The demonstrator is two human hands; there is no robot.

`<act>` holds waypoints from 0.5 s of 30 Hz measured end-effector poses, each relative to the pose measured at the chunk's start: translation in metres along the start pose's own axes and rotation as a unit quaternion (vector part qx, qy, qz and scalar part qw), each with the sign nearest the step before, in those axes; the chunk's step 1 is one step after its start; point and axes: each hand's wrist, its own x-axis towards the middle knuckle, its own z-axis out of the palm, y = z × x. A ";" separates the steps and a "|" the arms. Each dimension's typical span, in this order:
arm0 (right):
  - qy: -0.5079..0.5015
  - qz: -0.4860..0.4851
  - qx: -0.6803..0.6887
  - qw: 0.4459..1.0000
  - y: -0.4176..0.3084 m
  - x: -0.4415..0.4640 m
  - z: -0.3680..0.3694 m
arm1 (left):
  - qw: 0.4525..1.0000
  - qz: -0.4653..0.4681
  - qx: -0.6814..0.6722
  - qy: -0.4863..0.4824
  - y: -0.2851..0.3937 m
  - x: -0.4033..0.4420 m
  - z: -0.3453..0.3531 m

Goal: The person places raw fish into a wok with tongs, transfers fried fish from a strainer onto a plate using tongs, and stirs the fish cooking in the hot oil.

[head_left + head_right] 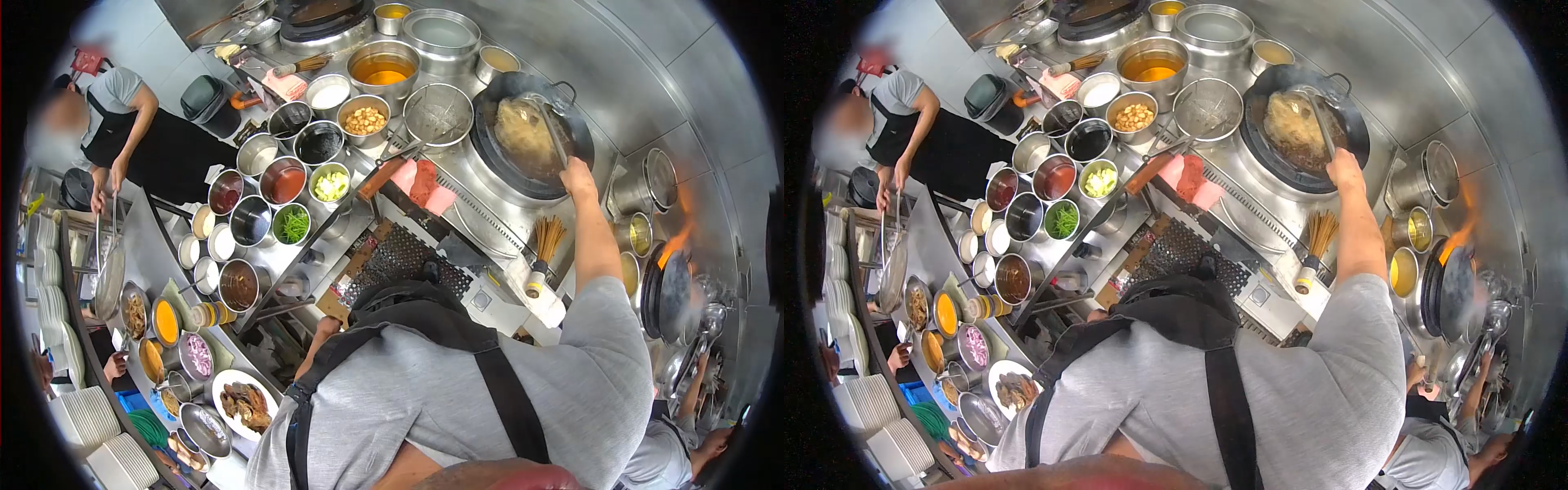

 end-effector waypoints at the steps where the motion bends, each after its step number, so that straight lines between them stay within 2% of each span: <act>1: -0.001 0.001 -0.001 1.000 0.003 -0.001 0.000 | 0.996 -0.039 -0.075 0.012 0.014 -0.008 -0.014; 5: 0.006 -0.034 -0.056 0.998 0.012 -0.013 -0.007 | 0.952 -0.121 -0.277 0.054 0.066 -0.050 -0.072; 7: -0.004 -0.034 -0.066 0.997 0.017 -0.019 -0.010 | 0.934 -0.134 -0.325 0.065 0.060 -0.047 -0.066; 9: 0.027 -0.072 -0.075 0.994 0.025 -0.022 -0.007 | 0.990 0.013 -0.112 0.089 0.027 -0.032 -0.047; 10: 0.028 -0.069 -0.075 0.994 0.027 -0.024 -0.007 | 0.991 0.087 -0.002 0.100 0.010 -0.019 -0.033; 11: 0.028 -0.088 -0.094 0.991 0.030 -0.025 -0.007 | 0.991 0.089 0.000 0.098 0.000 -0.006 -0.019; 12: 0.028 -0.107 -0.112 0.988 0.033 -0.028 -0.008 | 0.981 -0.048 -0.182 0.042 -0.008 0.009 -0.003; 13: 0.028 -0.103 -0.112 0.988 0.037 -0.032 -0.009 | 0.917 -0.182 -0.353 -0.018 -0.016 0.021 0.011; 14: 0.030 -0.123 -0.122 0.984 0.040 -0.038 -0.012 | 0.919 -0.179 -0.352 -0.019 -0.028 0.031 0.023; 15: 0.031 -0.143 -0.132 0.980 0.043 -0.043 -0.015 | 0.992 -0.042 -0.114 0.023 -0.036 0.034 0.029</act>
